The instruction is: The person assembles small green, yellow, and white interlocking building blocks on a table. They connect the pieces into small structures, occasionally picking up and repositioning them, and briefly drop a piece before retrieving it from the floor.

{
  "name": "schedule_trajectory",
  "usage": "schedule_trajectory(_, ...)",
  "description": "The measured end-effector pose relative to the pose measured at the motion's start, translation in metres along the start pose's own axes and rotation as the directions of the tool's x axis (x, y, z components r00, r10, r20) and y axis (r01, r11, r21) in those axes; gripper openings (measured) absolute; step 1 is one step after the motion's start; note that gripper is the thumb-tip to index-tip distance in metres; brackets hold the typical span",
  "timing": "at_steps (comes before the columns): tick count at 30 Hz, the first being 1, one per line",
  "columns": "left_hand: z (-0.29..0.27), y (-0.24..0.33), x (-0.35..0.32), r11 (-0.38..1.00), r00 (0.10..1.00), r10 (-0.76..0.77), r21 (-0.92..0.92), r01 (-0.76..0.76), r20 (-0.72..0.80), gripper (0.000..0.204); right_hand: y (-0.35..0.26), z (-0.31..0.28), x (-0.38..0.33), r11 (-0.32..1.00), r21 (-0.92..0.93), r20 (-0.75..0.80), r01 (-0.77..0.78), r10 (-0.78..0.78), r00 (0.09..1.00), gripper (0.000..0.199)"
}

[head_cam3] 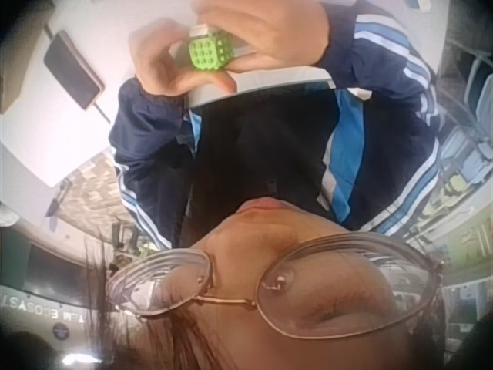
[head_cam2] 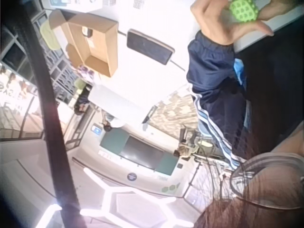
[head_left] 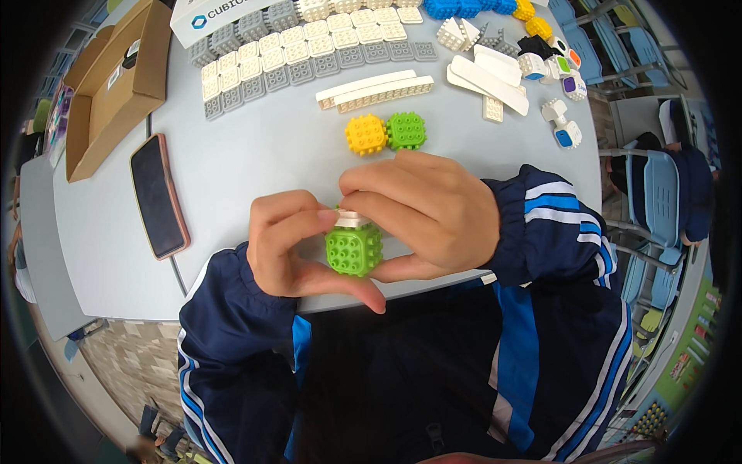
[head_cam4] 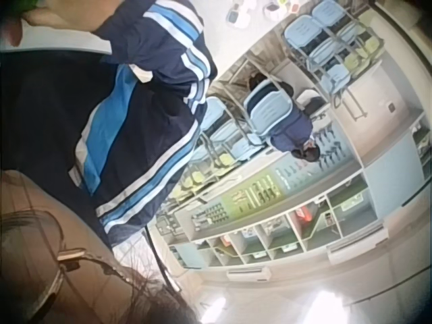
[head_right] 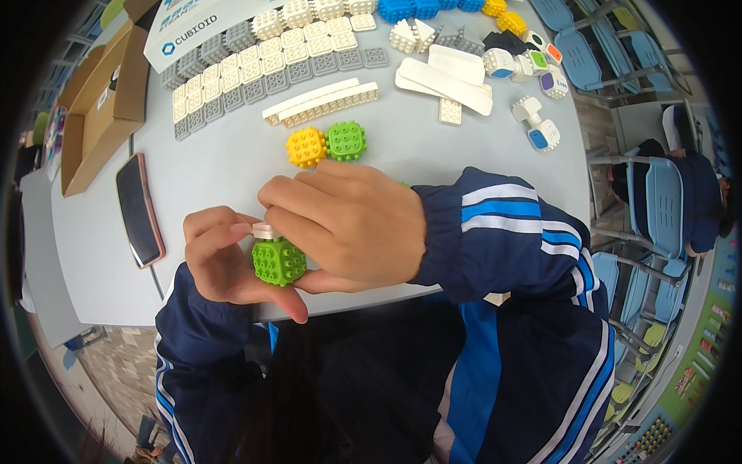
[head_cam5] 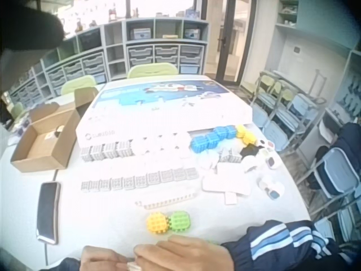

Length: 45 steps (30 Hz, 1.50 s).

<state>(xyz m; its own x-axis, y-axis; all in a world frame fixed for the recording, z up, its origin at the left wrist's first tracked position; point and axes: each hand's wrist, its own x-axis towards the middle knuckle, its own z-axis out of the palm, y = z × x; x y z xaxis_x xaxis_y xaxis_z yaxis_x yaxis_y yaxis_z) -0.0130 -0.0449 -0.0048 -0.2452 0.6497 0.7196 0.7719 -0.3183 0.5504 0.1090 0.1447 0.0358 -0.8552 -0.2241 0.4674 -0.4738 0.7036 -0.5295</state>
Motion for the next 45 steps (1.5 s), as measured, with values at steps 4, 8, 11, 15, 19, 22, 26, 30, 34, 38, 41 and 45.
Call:
schedule_trajectory(4,-0.001,-0.002,0.005,1.0,1.0,-0.01,-0.025,0.011,0.027,0.104,0.003,-0.001,0.001,1.0,0.01,0.003,0.02,-0.02,1.0,0.063)
schedule_trajectory(8,-0.004,-0.006,0.013,1.0,0.997,-0.029,0.001,0.029,0.066,0.105,0.006,-0.001,0.001,0.999,-0.029,-0.04,0.03,-0.031,0.999,0.059)
schedule_trajectory(11,-0.007,-0.007,0.017,0.997,0.995,-0.03,0.073,0.023,0.096,0.103,0.005,-0.005,0.001,0.998,-0.041,-0.066,0.038,-0.041,0.997,0.058)
schedule_trajectory(15,-0.01,-0.008,0.018,0.993,0.992,-0.035,0.118,0.02,0.125,0.094,0.004,-0.007,0.002,1.0,-0.03,-0.059,0.004,-0.006,0.998,0.058)
schedule_trajectory(19,-0.008,-0.012,0.014,0.994,0.991,0.008,0.105,-0.023,0.137,0.087,0.003,-0.008,0.003,0.999,-0.003,-0.099,0.035,-0.035,0.994,0.058)
schedule_trajectory(22,-0.007,-0.012,0.014,0.996,0.99,-0.005,0.093,-0.008,0.142,0.085,0.003,-0.009,0.002,0.999,0.031,-0.07,0.015,-0.012,0.997,0.058)
schedule_trajectory(26,-0.008,-0.013,0.011,0.995,0.989,-0.007,0.102,-0.008,0.145,0.082,0.006,-0.004,0.001,0.997,0.069,-0.089,0.017,-0.011,0.996,0.057)
schedule_trajectory(30,-0.007,-0.016,0.007,0.997,0.991,0.004,0.08,-0.015,0.135,0.078,0.004,-0.006,0.001,0.996,0.084,-0.087,-0.01,0.018,0.996,0.057)
schedule_trajectory(34,-0.008,-0.014,0.006,0.997,0.989,0.006,0.078,-0.018,0.147,0.076,0.003,-0.009,0.001,0.997,0.078,-0.062,-0.018,0.023,0.998,0.059)
schedule_trajectory(38,-0.006,-0.015,0.005,0.997,0.989,0.048,0.059,-0.057,0.142,0.075,0.004,-0.006,0.0,0.989,0.146,-0.045,-0.001,0.008,0.999,0.06)
schedule_trajectory(41,-0.005,-0.016,0.003,0.994,0.989,0.076,0.069,-0.086,0.129,0.075,0.003,-0.006,-0.001,0.987,0.159,-0.003,-0.017,0.017,1.0,0.059)
schedule_trajectory(45,-0.001,-0.014,0.005,0.985,0.986,0.143,0.083,-0.15,0.081,0.073,0.001,-0.006,-0.001,0.985,0.172,0.008,-0.007,0.006,1.0,0.06)
